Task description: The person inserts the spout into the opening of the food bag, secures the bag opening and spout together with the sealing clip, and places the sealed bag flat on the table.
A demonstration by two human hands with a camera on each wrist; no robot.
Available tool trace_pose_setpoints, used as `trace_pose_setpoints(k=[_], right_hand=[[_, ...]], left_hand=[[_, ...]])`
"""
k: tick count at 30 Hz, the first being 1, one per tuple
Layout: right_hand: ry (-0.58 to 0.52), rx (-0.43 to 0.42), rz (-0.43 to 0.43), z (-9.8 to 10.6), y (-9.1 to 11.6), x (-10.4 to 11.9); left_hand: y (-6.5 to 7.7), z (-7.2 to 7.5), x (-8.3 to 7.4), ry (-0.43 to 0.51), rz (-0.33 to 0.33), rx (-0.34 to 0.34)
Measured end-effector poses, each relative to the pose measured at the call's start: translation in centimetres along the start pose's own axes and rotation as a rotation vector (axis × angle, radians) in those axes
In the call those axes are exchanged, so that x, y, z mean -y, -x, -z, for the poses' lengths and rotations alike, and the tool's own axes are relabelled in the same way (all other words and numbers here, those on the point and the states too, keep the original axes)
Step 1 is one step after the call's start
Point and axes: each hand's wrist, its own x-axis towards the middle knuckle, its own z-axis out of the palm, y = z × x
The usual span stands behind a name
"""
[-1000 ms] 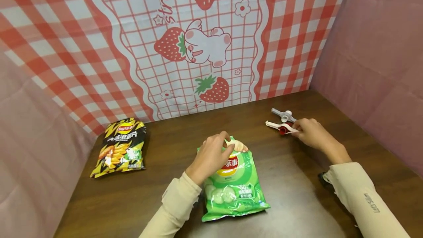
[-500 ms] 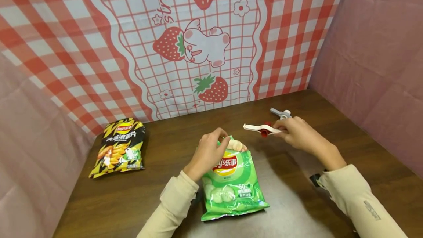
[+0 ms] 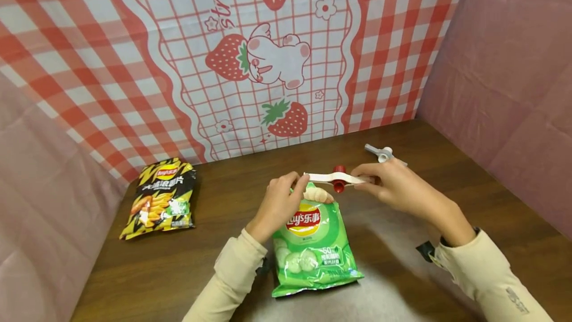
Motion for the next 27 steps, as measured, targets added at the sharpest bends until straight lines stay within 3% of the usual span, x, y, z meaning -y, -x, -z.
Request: trace_pose_setpoints(k=[4, 7, 11, 15, 19, 22, 27], right_hand=[[-0.041, 0.001, 0.041, 0.1, 0.0, 0.5], [-0.055, 0.011, 0.041, 0.0, 0.0, 0.6], [-0.026, 0.036, 0.014, -0.1, 0.1, 0.8], [0.047, 0.078, 0.009, -0.5, 0.4, 1.8], [0.095, 0.076, 0.028, -1.1, 0.7, 3.4], [0.142, 0.045, 0.041, -1.5, 0.7, 4.4], [0.209, -0.013, 0.04, -1.7, 0.8, 5.4]], left_hand=[[0.0, 0.0, 0.0, 0.084, 0.008, -0.002], [0.0, -0.1, -0.2, 0.097, -0.001, -0.019], [0.2, -0.3, -0.7, -0.011, -0.031, -0.096], [0.8, -0.5, -1.6, -0.182, -0.082, -0.185], [1.4, -0.6, -2.7, -0.265, -0.155, -0.204], [1.7, -0.5, -3.3, -0.226, -0.17, -0.172], [2.0, -0.1, -4.1, -0.119, -0.125, -0.128]])
